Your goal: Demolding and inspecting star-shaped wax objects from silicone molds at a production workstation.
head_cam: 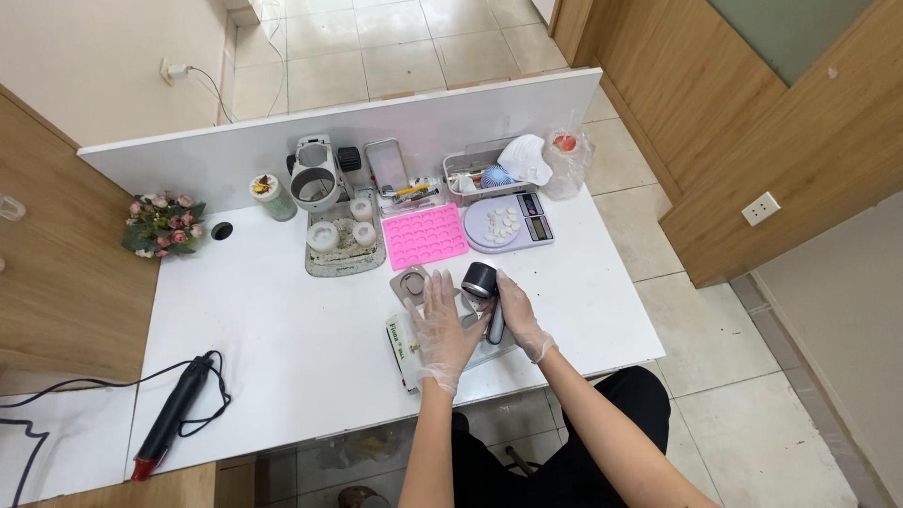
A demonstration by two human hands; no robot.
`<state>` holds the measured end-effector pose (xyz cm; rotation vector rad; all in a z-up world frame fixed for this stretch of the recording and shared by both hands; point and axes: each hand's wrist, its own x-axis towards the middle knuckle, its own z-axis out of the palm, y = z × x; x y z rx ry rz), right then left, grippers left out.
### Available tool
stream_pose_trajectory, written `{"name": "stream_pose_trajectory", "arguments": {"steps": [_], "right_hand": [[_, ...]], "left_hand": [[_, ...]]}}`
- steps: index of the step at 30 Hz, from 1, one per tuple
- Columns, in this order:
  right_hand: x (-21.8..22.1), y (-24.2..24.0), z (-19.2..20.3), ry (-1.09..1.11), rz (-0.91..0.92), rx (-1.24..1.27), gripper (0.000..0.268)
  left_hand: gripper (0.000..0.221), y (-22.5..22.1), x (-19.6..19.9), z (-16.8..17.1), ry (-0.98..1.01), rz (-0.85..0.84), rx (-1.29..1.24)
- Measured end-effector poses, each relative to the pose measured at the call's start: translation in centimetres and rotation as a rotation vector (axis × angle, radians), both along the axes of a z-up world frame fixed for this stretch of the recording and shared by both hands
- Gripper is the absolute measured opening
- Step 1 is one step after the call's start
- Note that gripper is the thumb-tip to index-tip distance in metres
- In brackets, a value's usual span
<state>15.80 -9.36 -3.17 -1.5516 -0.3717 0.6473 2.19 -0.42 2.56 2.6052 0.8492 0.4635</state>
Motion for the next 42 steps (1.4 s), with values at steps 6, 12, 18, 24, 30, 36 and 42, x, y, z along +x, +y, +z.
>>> {"name": "stream_pose_trajectory", "arguments": {"steps": [6,12,18,24,30,36,42], "right_hand": [[-0.3,-0.2,-0.1,-0.010,0.009,0.015,0.057],[0.3,-0.1,-2.2,-0.137,-0.040,-0.039,0.057],[0.1,0.0,-1.7,0.001,-0.025,-0.001,0.053],[-0.4,-0.2,0.2,-0.035,-0.011,-0.092,0.057],[-0.2,-0.1,-0.6,-0.023,-0.026,-0.045,0.056],[-0.3,0.0,-0.6,0.051,-0.019,0.007,0.055],[-0.2,-0.1,-0.9,-0.037,-0.027,-0.074,0.058]], "left_hand": [[0.097,0.3,-1.1,-1.9,-0.126,-0.067,-0.042],[0.095,0.1,-1.3,-1.1,-0.136,-0.077,0.000],[0.092,0.2,-1.4,-1.4,-0.172,-0.075,-0.003],[0.093,0.1,-1.2,-1.3,-0.170,-0.067,-0.019],[0.091,0.1,-1.3,-1.8,-0.207,-0.070,-0.010],[0.091,0.2,-1.4,-2.0,-0.236,-0.088,0.008],[0.090,0.2,-1.4,-1.8,-0.236,-0.089,-0.010]]}}
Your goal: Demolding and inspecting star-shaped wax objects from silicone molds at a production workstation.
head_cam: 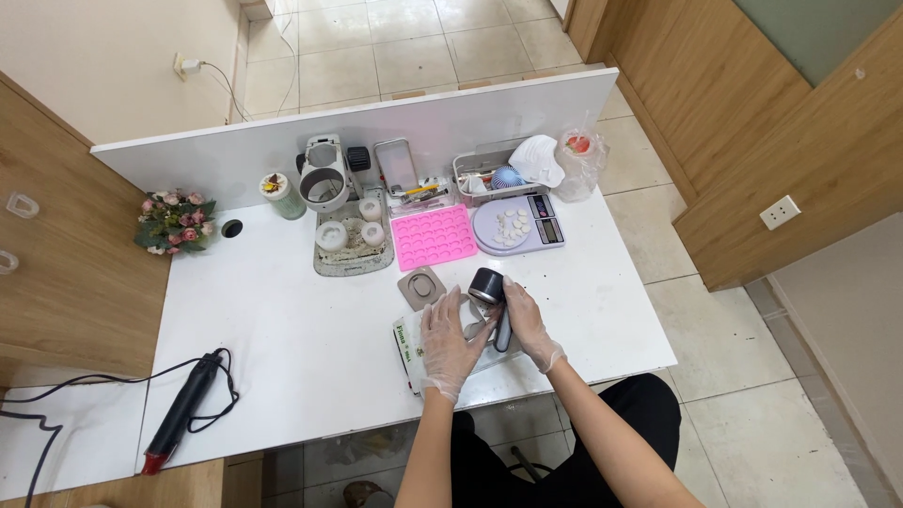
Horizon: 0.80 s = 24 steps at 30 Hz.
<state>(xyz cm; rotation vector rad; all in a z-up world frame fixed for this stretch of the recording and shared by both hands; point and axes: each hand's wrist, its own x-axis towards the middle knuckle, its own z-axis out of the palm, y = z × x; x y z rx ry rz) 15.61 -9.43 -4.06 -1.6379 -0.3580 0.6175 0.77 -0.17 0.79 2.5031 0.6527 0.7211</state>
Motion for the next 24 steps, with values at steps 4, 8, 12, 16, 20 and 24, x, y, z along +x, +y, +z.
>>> {"name": "stream_pose_trajectory", "arguments": {"steps": [4,8,12,16,20,24], "right_hand": [[0.4,0.1,-1.1,-0.114,-0.014,-0.018,0.060],[0.2,0.0,-0.6,-0.075,-0.014,-0.027,0.060],[0.1,-0.1,-0.4,-0.050,-0.010,0.013,0.059],[-0.2,-0.1,0.3,0.090,0.005,0.082,0.058],[-0.2,-0.3,0.4,0.094,0.007,0.114,0.056],[-0.5,-0.4,1.1,0.056,0.021,0.077,0.056]], "left_hand": [[0.088,0.0,0.0,-0.1,-0.007,0.009,0.016],[0.085,0.0,0.1,-0.3,-0.026,0.019,0.032],[0.084,0.0,0.2,-0.6,0.000,0.019,0.016],[0.084,0.0,0.2,-0.6,0.017,0.024,0.018],[0.085,-0.1,0.2,-0.5,0.044,0.018,0.013],[0.085,0.0,0.2,-0.3,0.073,0.013,0.006]]}}
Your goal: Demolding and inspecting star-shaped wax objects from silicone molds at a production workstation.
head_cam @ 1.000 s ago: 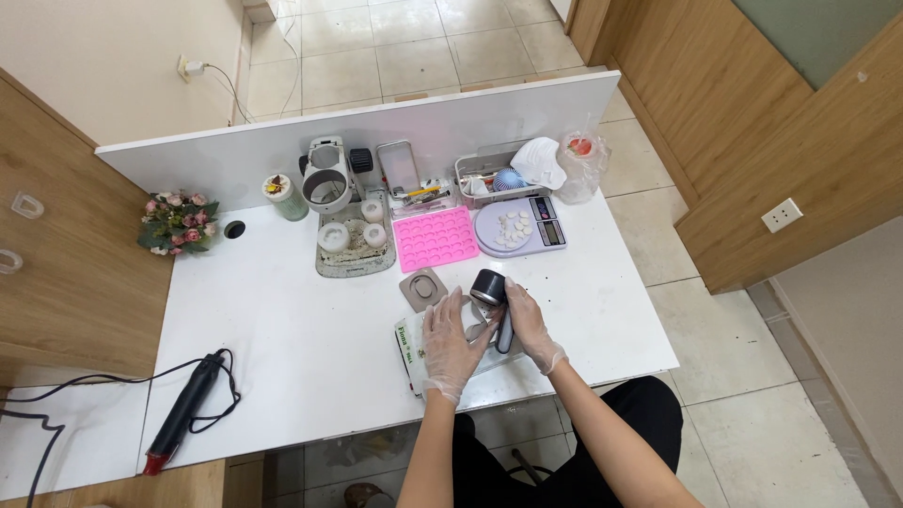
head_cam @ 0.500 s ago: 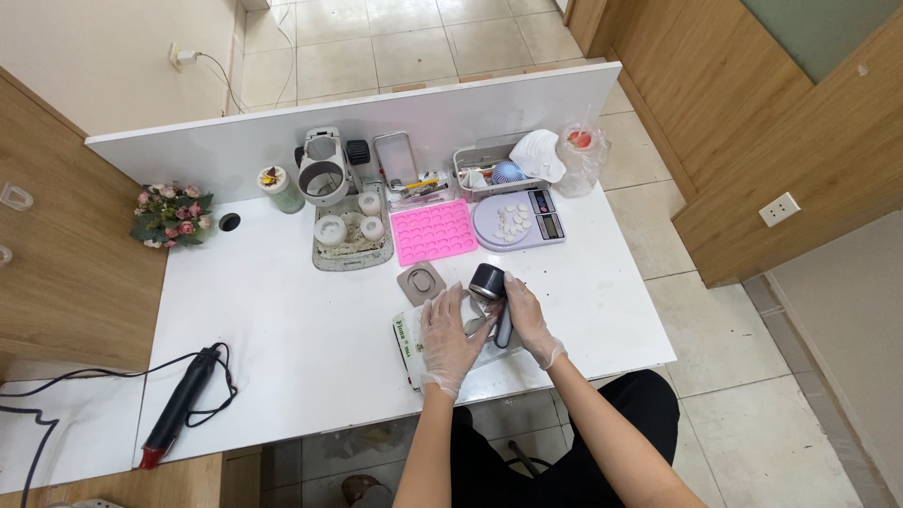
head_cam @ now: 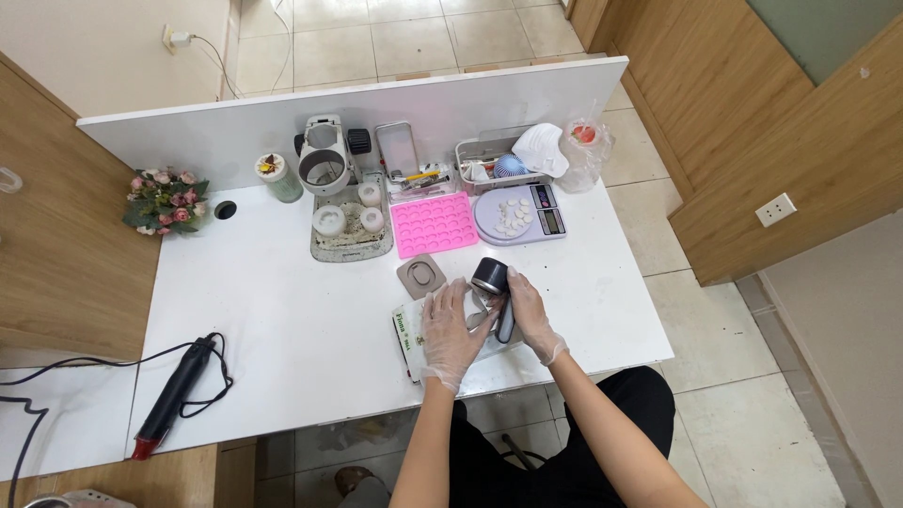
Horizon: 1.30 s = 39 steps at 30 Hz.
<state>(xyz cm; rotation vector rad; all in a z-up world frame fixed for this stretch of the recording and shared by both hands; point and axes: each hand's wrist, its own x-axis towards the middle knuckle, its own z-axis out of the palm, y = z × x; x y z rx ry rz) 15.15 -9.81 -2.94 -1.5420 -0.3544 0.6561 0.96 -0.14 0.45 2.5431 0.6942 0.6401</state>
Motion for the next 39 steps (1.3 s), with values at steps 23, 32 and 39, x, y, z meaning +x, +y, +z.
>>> {"name": "stream_pose_trajectory", "arguments": {"steps": [23,32,39], "right_hand": [[0.3,-0.1,-1.2,-0.075,-0.028,-0.010,0.058],[0.0,-0.3,-0.6,-0.151,-0.054,-0.088,0.059],[-0.4,-0.5,-0.3,-0.116,-0.045,-0.084,0.059]], "left_hand": [[0.076,-0.2,-0.1,0.4,-0.010,-0.003,-0.049],[0.075,-0.2,-0.1,0.1,0.005,-0.005,-0.020],[0.076,-0.3,-0.3,0.4,0.027,-0.005,-0.025]]}}
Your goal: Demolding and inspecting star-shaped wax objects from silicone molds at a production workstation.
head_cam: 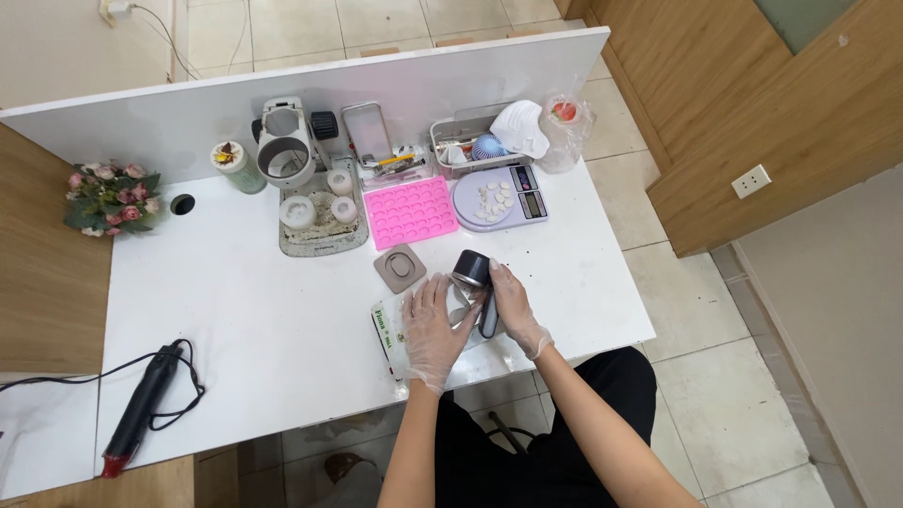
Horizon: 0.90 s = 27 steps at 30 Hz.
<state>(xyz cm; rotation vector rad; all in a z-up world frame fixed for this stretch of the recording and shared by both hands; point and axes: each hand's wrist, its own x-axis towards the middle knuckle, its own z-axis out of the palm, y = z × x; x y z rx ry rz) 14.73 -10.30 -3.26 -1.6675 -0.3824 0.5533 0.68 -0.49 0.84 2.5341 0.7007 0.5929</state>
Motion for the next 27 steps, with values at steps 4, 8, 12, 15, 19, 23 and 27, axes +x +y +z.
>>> {"name": "stream_pose_trajectory", "arguments": {"steps": [4,8,12,15,19,23,27], "right_hand": [[-0.2,0.1,0.5,0.048,-0.016,-0.056,0.059],[-0.5,0.1,1.6,0.137,-0.014,-0.021,0.058],[-0.6,0.4,1.8,0.045,-0.030,-0.001,0.055],[-0.8,0.2,2.1,0.207,-0.014,0.052,0.049],[-0.3,0.1,1.1,0.134,0.031,0.099,0.050],[-0.4,0.1,1.2,0.165,0.044,0.073,0.051],[-0.2,0.0,0.2,-0.065,0.027,0.097,0.052]], "left_hand": [[0.077,0.0,-0.2,0.0,-0.016,0.005,0.006],[0.075,0.1,0.0,0.3,-0.013,-0.003,-0.005],[0.076,0.1,0.1,0.4,-0.024,0.008,-0.005],[0.075,-0.1,-0.1,0.5,-0.007,0.005,-0.011],[0.076,0.0,0.1,-0.4,-0.045,0.013,0.025],[0.075,-0.1,-0.1,-0.8,-0.059,0.019,0.038],[0.076,-0.1,0.0,-0.6,-0.054,0.015,0.034]]}}
